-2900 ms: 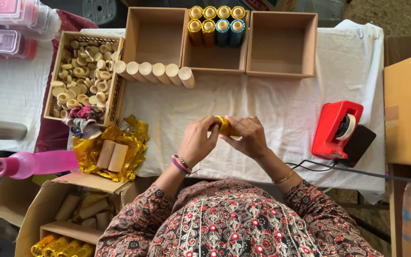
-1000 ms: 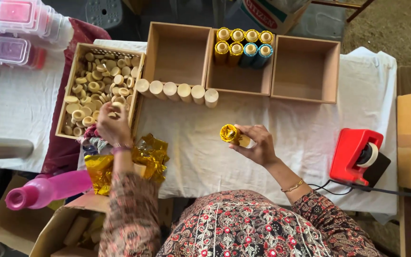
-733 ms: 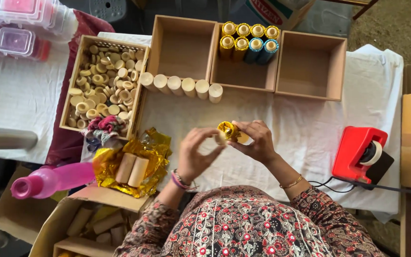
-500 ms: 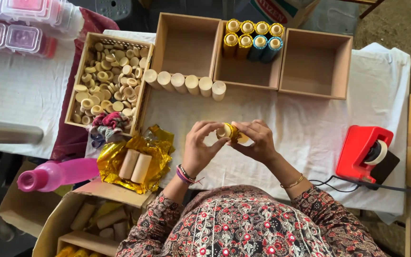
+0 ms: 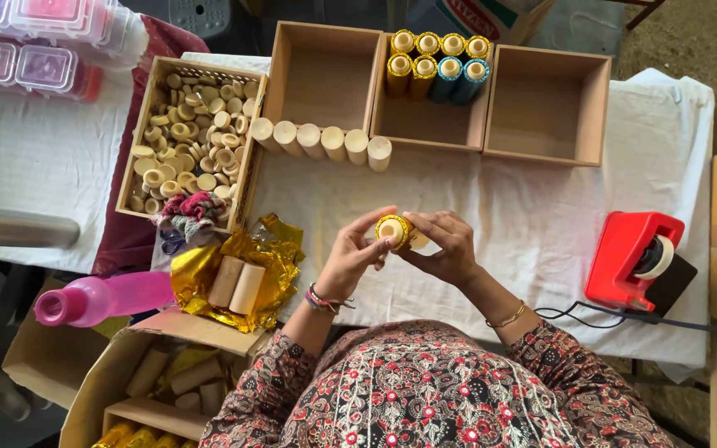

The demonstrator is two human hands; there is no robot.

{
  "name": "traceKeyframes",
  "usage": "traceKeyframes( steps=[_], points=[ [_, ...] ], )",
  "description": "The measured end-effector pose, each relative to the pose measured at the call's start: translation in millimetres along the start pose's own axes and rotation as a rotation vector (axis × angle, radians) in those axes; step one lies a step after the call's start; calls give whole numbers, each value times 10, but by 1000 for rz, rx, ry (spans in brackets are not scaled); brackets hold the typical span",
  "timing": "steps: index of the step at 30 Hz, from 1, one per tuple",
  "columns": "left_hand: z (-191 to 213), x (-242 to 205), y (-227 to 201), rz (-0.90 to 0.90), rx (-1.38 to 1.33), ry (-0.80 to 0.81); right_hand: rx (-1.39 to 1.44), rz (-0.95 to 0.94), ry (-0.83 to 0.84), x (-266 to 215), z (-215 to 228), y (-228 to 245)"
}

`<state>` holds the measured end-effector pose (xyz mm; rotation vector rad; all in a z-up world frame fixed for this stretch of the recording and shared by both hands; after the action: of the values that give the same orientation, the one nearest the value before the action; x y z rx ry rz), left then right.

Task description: The recorder wraps several wooden cylinders in gold foil and places them in storage boxes.

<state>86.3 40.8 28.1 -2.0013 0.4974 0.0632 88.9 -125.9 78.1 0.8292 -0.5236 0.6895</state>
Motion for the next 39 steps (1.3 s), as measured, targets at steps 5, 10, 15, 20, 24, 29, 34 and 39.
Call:
traceKeyframes(
  steps=[5, 10, 15, 20, 24, 29, 34, 39],
  points=[
    [-95, 15, 11, 117, -130, 149, -13, 7, 15, 16, 44, -1],
    [-125, 29, -7, 98, -216, 166, -25, 26, 15, 81, 52, 9],
    [-149, 74, -10, 49, -207, 144, -30, 79, 11, 122, 96, -9],
    [-155, 153, -17, 56, -161, 106, -9, 48, 8, 103, 75, -79],
    [-180, 206, -60, 33, -109, 96, -5, 31, -11, 120, 73, -115],
    [-86, 296, 85, 21, -90, 73, 19, 4, -13, 106, 9, -235],
    [177, 431, 161, -66, -295, 14, 144, -102, -90, 211, -59, -505],
    [1247, 507, 837, -201, 1113, -548, 73, -454, -224, 162, -166, -1328]
  ],
)
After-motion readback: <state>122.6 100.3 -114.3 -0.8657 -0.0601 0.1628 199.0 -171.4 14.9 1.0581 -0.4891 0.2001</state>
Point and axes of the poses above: each hand's wrist, its own x-axis towards the middle knuckle, its own z-axis out of the back of the hand, y = z × x, the point moved 7 cm from there along x, towards the middle knuckle, and after that the axes turned 3 degrees about z, right-handed, at the moved point
